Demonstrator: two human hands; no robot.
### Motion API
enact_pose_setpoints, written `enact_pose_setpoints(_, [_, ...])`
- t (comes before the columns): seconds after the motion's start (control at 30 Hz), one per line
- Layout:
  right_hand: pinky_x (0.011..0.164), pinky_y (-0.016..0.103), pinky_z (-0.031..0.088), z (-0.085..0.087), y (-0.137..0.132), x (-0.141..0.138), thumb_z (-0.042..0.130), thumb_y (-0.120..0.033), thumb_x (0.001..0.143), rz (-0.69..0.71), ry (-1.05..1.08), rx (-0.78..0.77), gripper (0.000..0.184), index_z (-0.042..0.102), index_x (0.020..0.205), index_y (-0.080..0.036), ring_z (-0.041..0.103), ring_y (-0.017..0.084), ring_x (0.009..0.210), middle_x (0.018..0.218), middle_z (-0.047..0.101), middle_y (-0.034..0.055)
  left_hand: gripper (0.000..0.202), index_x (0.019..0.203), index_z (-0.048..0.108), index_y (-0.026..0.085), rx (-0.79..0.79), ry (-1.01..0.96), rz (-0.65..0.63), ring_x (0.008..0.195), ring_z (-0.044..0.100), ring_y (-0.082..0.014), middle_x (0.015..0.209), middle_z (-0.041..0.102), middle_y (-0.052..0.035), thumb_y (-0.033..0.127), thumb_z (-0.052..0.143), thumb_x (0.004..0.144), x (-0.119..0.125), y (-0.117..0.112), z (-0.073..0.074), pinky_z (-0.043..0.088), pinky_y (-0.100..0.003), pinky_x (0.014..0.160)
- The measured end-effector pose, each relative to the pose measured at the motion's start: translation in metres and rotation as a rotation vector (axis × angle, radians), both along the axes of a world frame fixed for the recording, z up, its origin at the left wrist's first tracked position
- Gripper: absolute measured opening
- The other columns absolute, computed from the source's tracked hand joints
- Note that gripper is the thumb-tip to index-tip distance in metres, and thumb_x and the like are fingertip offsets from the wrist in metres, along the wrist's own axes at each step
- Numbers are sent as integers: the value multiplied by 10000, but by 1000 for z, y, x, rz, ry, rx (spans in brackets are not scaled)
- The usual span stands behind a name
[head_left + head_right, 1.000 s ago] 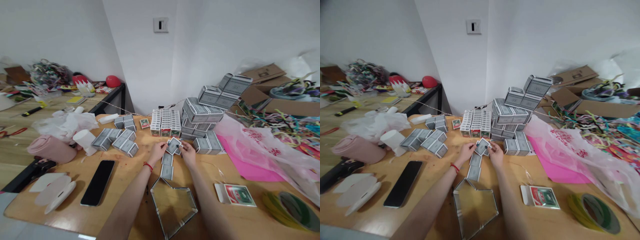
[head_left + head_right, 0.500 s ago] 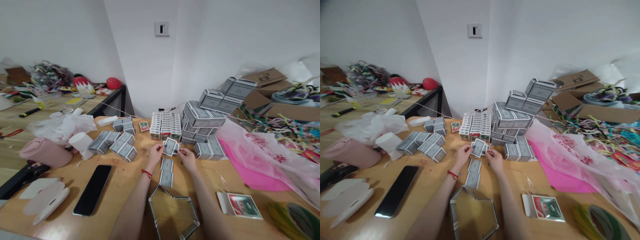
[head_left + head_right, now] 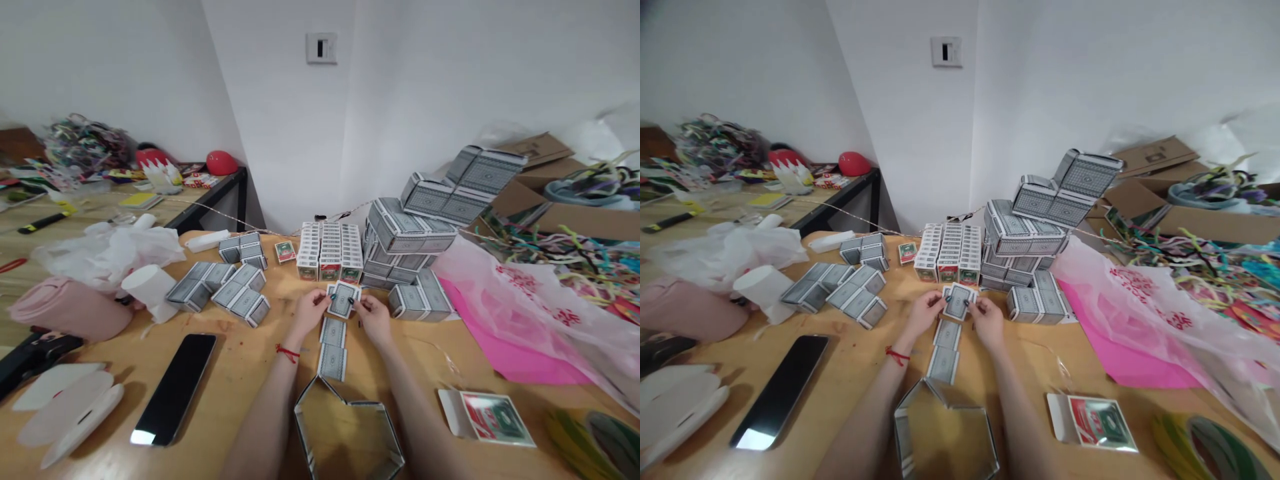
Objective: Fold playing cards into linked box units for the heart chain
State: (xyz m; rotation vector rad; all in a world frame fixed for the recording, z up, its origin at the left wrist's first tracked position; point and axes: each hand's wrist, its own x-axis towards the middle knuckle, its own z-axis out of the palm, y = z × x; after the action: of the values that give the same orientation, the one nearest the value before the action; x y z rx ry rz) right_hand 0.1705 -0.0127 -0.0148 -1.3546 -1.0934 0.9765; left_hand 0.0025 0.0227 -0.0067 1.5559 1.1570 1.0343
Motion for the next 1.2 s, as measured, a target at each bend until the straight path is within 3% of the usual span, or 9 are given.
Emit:
enact_pose_setpoints(0.2, [555,257,447,3,0,-7,582,-502,685,-43,-26,37,387,626,835,-148,603,190,686,789,675,78,244,662,551,143,-64,-25,42,446,399,-81,500,461,32,340,451,766,-1,3,4,309,-208,448])
enact_pose_setpoints(0.3, [505,250,429,2,1,-7,568,-518,688,-49,-33,20,434,631,887,-138,594,185,654,826,674,86,247,614,513,150,-68,-28,43,433,380,-78,468,411,44,333,446,765,-1,4,4,290,-205,437])
enact_pose_setpoints(0.57, [365,226,353,-1,3,-8,552,-555,682,-73,-7,-24,488,628,911,-130,455,106,408,722,664,73,235,709,595,136,-38,2,45,516,451,-94,565,536,8,333,475,755,1,5,6,347,-205,492])
enact_pose_setpoints(0.9, [388,229,373,1,1,-9,540,-580,682,-103,-38,-17,434,596,781,-162,482,121,430,613,625,36,194,725,596,126,-36,-5,-4,567,490,-102,628,573,-11,314,599,678,4,6,1,386,-206,521])
enact_pose_setpoints(1.2, [377,220,368,1,1,-8,531,-562,702,-106,-71,-16,403,586,748,-165,449,105,401,538,560,7,219,665,572,135,21,64,-21,556,459,-97,589,527,7,348,555,712,1,5,1,361,-197,499])
